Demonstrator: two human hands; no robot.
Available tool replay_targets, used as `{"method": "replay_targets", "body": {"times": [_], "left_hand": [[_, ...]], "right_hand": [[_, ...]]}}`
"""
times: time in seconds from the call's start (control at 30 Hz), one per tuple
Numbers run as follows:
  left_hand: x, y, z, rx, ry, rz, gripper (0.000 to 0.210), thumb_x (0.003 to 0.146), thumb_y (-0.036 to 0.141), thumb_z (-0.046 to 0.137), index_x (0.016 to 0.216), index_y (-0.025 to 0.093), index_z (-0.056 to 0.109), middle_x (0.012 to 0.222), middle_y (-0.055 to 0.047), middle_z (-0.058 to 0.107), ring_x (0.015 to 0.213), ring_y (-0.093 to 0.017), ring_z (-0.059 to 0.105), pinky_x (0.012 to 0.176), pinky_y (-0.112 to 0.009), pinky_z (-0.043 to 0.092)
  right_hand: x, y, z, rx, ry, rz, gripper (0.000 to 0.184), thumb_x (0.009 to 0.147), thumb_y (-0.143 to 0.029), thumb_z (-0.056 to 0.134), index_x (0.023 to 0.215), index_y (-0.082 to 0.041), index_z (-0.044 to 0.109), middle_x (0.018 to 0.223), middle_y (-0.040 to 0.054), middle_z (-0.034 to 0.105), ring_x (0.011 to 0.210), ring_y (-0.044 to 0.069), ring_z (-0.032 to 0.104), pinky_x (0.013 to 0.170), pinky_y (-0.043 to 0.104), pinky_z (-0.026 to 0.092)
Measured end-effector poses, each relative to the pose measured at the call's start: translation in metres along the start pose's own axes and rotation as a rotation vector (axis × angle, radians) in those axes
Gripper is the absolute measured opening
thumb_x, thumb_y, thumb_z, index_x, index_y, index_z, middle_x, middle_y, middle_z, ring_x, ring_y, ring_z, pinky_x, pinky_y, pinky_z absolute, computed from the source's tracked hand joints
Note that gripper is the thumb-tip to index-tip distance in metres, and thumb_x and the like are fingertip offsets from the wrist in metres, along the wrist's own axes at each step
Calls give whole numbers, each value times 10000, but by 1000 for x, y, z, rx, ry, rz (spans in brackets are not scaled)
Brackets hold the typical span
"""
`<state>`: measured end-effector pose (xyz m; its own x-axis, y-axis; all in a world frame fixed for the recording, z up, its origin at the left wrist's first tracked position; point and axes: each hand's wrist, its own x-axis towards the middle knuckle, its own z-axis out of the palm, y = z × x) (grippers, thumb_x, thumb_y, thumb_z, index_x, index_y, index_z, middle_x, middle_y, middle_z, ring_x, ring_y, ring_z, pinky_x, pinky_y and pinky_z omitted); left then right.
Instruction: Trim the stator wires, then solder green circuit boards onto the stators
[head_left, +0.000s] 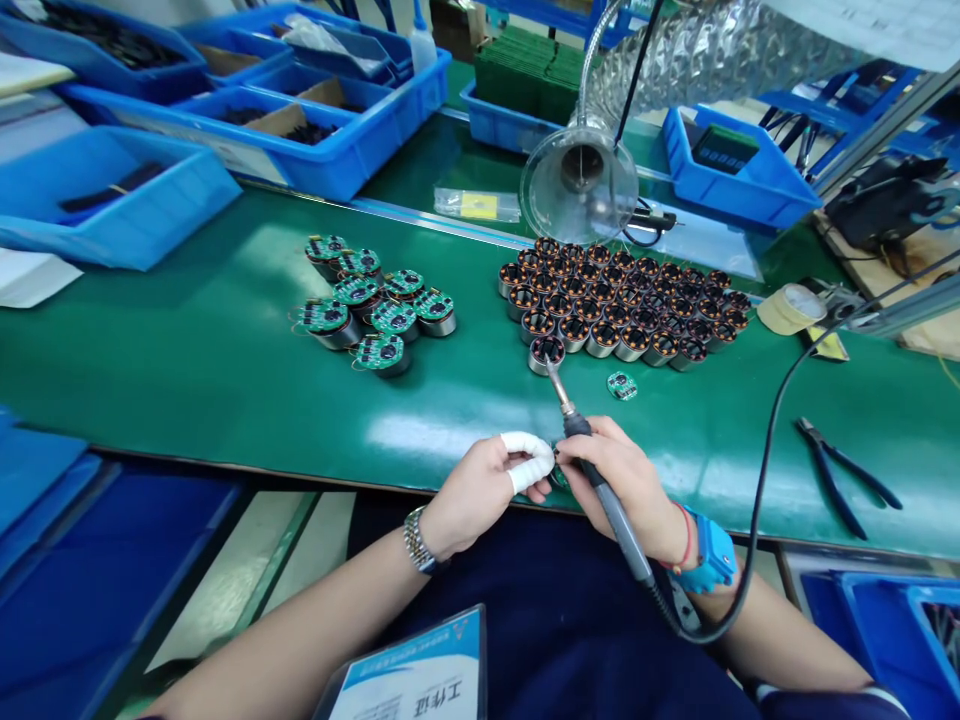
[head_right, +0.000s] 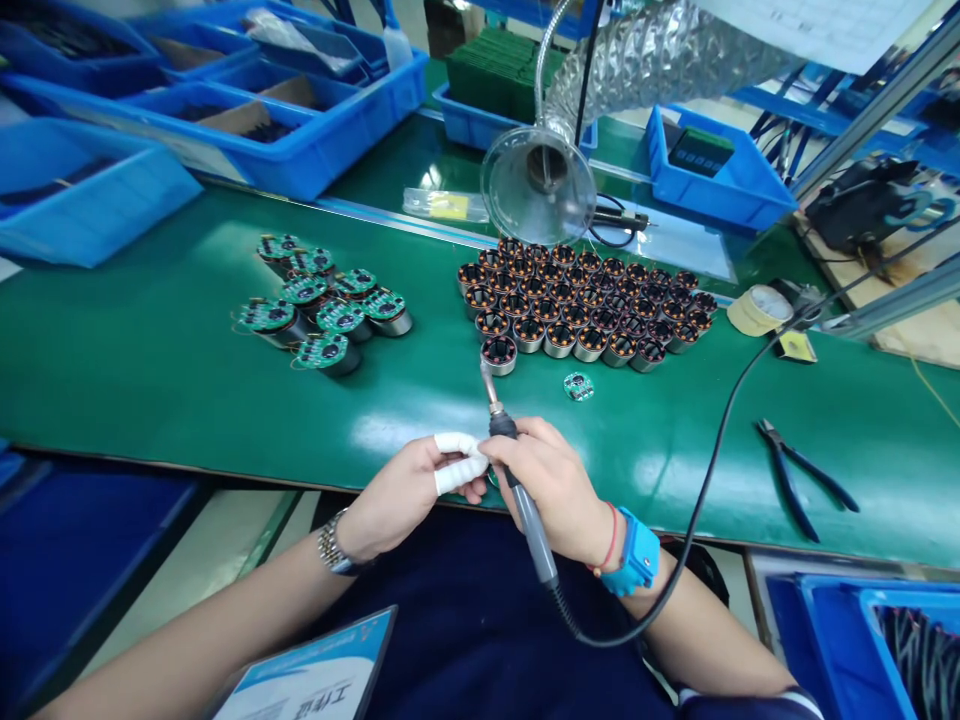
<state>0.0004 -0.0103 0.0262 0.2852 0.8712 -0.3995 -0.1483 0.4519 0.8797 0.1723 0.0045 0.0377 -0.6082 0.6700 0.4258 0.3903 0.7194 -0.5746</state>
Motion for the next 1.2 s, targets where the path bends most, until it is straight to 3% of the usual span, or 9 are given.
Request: {"method": "replay_targets", "body": {"times": [0.2, 0.33, 0.47, 0.7, 1.2], "left_hand": [[3, 0, -2, 28, -27, -31, 46, 694, 157, 589, 719, 131, 561, 595, 10, 600, 566, -99, 573, 606, -238, 484], [4, 0, -3, 29, -38, -26, 28, 688, 126, 574, 700, 136, 550, 588, 14, 598, 563, -96, 578, 593, -227, 481], [5, 1, -4, 60, -51, -37, 24, 699, 138, 574, 692, 137, 550, 580, 14, 596, 562, -93, 581, 593, -222, 479], [6, 3, -6, 93, -73, -53, 43, 718, 152, 567, 688, 138, 541, 572, 16, 593, 548, -86, 574, 591, -219, 474], [7, 3, -7, 123, -94, -45, 52, 730, 176, 562, 697, 143, 539, 594, 9, 602, 561, -103, 588, 613, -246, 475]], "right_hand": [[-7, -12, -22, 36, 136, 98, 273, 769, -82, 547, 1017, -196, 553, 751, 25, 568, 694, 136, 509, 627, 273, 448], [-11, -15, -45, 93, 138, 73, 360, 772, -140, 554, 1128, -195, 558, 731, 39, 576, 644, 149, 501, 567, 292, 426], [-12, -16, -60, 207, 92, 112, 322, 742, -78, 544, 1030, -191, 630, 729, 42, 610, 643, 151, 517, 585, 314, 426], [-8, -14, -61, 273, -15, 202, 227, 743, -102, 556, 930, -170, 667, 667, 40, 619, 618, 146, 514, 557, 301, 422], [0, -16, -60, 214, -55, 192, 200, 764, -136, 555, 926, -181, 665, 659, 44, 635, 611, 153, 537, 541, 300, 440]]}}
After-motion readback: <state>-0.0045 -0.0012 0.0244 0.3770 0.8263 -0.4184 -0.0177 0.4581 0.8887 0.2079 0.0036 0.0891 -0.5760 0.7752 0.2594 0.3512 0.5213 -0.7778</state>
